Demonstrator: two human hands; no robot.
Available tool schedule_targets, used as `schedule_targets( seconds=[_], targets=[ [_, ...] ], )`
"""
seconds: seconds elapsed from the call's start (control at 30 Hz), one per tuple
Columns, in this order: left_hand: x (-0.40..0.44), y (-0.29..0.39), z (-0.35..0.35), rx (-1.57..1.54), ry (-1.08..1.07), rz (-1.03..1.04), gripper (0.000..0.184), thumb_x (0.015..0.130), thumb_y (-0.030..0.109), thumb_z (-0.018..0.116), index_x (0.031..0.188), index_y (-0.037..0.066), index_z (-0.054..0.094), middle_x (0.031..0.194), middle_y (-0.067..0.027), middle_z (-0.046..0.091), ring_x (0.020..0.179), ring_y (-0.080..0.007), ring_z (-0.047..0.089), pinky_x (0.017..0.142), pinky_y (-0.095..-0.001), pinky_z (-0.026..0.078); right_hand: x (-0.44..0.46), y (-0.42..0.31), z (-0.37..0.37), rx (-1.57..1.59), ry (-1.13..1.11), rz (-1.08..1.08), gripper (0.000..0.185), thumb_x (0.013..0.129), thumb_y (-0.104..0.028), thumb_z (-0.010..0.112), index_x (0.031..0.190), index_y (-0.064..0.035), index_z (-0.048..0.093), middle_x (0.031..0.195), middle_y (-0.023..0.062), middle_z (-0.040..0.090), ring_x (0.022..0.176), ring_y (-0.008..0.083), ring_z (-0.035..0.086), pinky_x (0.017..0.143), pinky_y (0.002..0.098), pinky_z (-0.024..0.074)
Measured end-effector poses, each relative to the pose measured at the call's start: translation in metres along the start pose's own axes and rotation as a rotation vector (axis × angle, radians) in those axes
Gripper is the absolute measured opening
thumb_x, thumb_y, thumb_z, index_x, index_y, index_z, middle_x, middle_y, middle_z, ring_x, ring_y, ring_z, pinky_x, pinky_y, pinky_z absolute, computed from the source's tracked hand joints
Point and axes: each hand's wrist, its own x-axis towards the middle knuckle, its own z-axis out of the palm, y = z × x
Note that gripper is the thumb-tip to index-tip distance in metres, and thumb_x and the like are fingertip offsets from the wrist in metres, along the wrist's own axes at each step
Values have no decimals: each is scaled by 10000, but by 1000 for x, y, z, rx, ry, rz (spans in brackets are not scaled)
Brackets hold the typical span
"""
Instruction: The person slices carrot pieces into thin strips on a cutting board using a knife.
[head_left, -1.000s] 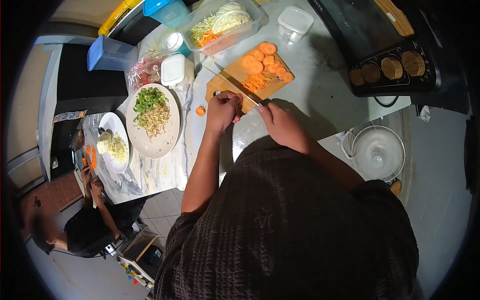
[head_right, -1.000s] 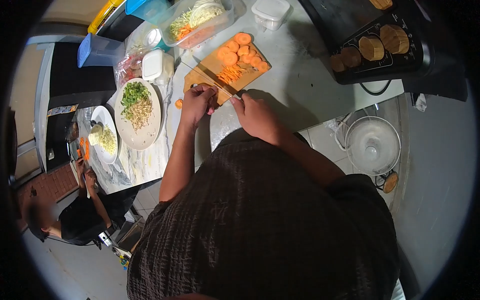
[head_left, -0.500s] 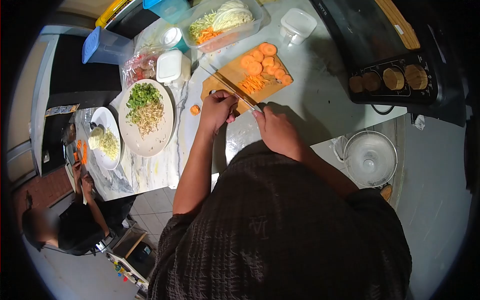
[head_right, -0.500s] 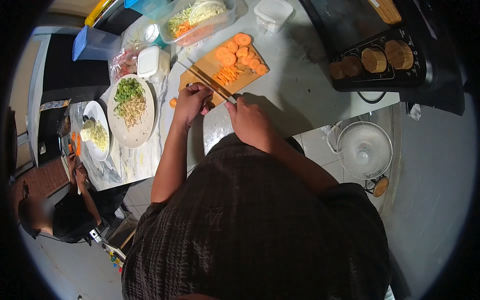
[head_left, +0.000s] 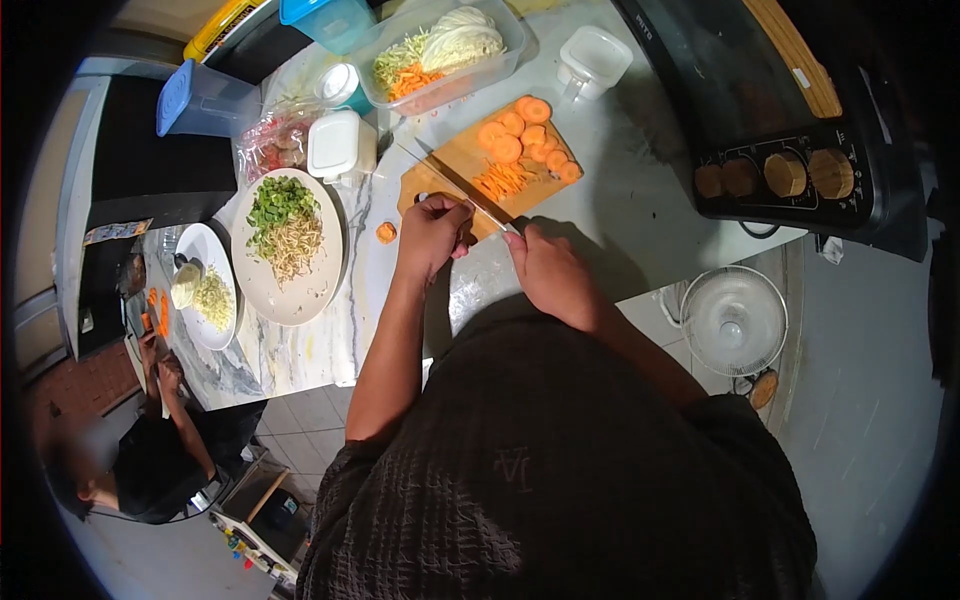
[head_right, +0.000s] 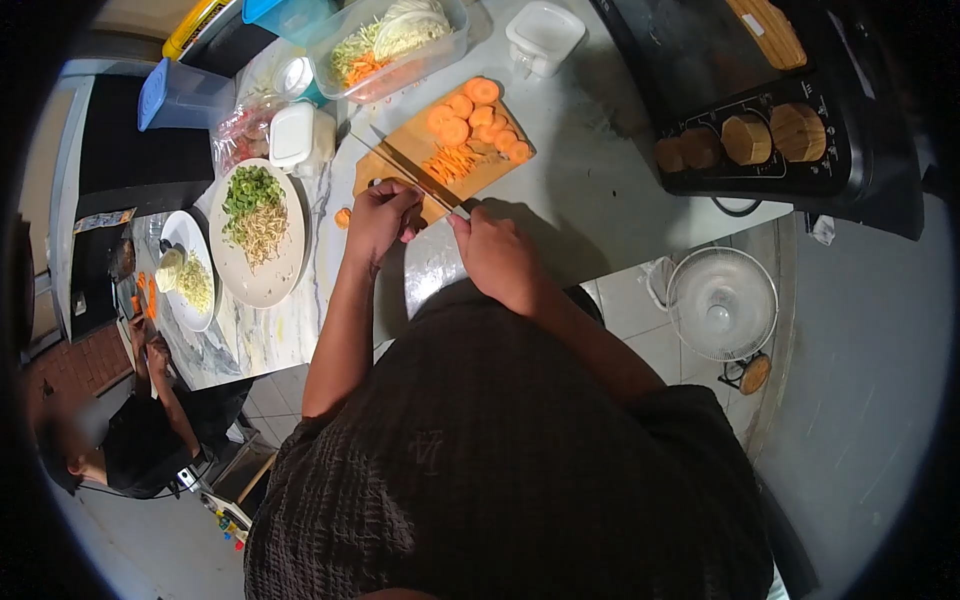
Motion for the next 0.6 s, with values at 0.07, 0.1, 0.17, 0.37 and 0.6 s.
schedule_targets(
  seconds=[0.07,0.1,0.17,0.37,0.6],
  targets=[
    [2,-2,-1,19,-13,38,186,888,122,632,764,-6,581,565,-26,531,413,-99,493,398,-233,395,0,0,-1,-16,-24,28,453,1008,-411,372,1021,12,535,897,314,618,897,511,576,798,571,455],
    [3,-2,-1,27,-11,38,193,888,124,636,757,-8,582,560,-28,529,414,-98,494,398,-234,390,-1,0,-1,-17,-28,33,453,1008,-411,372,1021,12,535,897,314,618,897,511,576,798,571,455],
    [2,-4,0,8,-3,26,195,888,125,636,757,-10,584,560,-30,532,412,-99,494,398,-236,390,0,-1,0,-3,-23,26,445,1009,-405,373,1018,11,534,888,312,618,886,510,575,786,571,454],
    [3,-6,1,0,20,35,200,888,128,638,760,-17,589,561,-34,543,404,-102,494,396,-240,391,8,-2,8,-33,35,13,436,999,-399,402,954,7,556,816,299,636,840,500,608,770,562,476],
    [2,-2,2,27,19,21,195,890,134,643,748,8,598,554,-9,508,411,-90,486,406,-232,391,8,3,7,-76,105,-54,437,998,-405,404,938,-3,566,799,294,636,813,493,615,745,552,485]
  ],
)
